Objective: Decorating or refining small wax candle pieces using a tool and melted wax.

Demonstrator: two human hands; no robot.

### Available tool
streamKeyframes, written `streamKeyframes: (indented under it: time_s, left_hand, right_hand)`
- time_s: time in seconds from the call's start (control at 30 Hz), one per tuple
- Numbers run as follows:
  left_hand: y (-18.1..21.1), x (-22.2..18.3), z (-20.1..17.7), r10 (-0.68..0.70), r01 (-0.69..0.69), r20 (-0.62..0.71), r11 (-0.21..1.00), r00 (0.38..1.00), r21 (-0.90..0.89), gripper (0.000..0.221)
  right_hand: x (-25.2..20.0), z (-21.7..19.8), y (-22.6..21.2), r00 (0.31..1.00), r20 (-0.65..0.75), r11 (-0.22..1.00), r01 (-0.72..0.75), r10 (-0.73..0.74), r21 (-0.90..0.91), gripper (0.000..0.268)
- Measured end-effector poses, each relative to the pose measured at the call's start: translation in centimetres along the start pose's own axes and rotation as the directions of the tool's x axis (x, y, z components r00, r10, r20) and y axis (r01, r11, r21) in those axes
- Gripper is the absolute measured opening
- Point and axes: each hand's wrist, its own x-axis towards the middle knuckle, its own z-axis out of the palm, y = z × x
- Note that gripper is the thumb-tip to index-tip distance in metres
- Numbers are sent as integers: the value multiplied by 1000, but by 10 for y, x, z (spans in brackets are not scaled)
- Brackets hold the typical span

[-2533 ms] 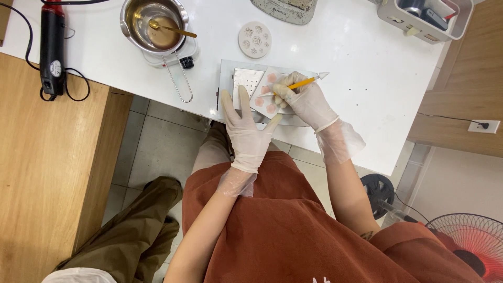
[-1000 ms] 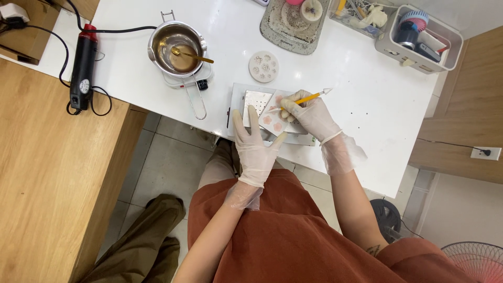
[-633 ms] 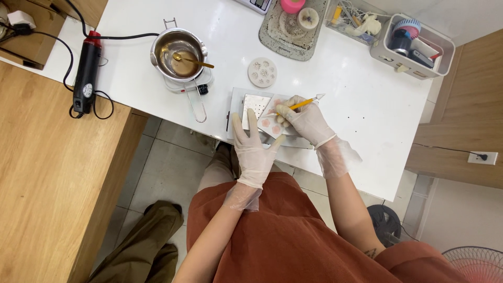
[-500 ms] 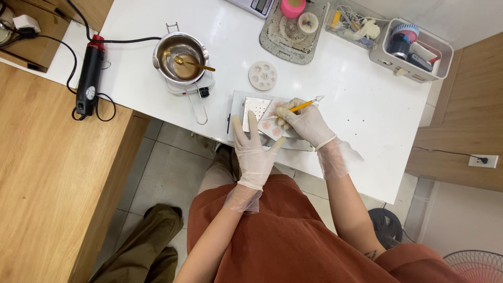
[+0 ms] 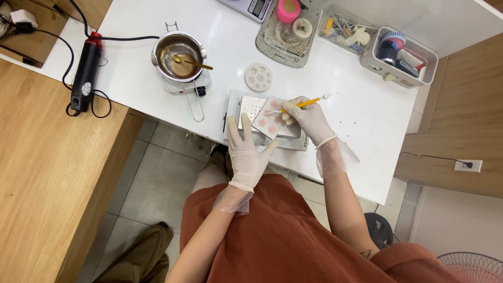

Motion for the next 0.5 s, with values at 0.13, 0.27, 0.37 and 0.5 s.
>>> streamKeyframes:
  time_s: [0.13, 0.27, 0.37, 0.5]
  left_hand:
    - [2, -9, -26, 110, -110, -3, 993, 994, 37, 108]
    - [-7, -12, -59, 246, -237, -118, 968, 962, 83, 101]
    - [-31, -14, -75, 90, -86, -187, 996, 978, 31, 96]
    - [-78, -23, -86, -153, 139, -316, 988, 936, -64, 91]
  right_hand:
    - [0, -6, 8, 997, -63, 997, 47, -44, 54, 25]
    - [4, -11, 2, 992, -91, 986, 96, -85, 133, 26]
    - [11, -13, 1, 989, -116, 972, 109, -86, 209, 30]
    - [18, -5, -4, 987, -97, 960, 149, -129, 237, 34]
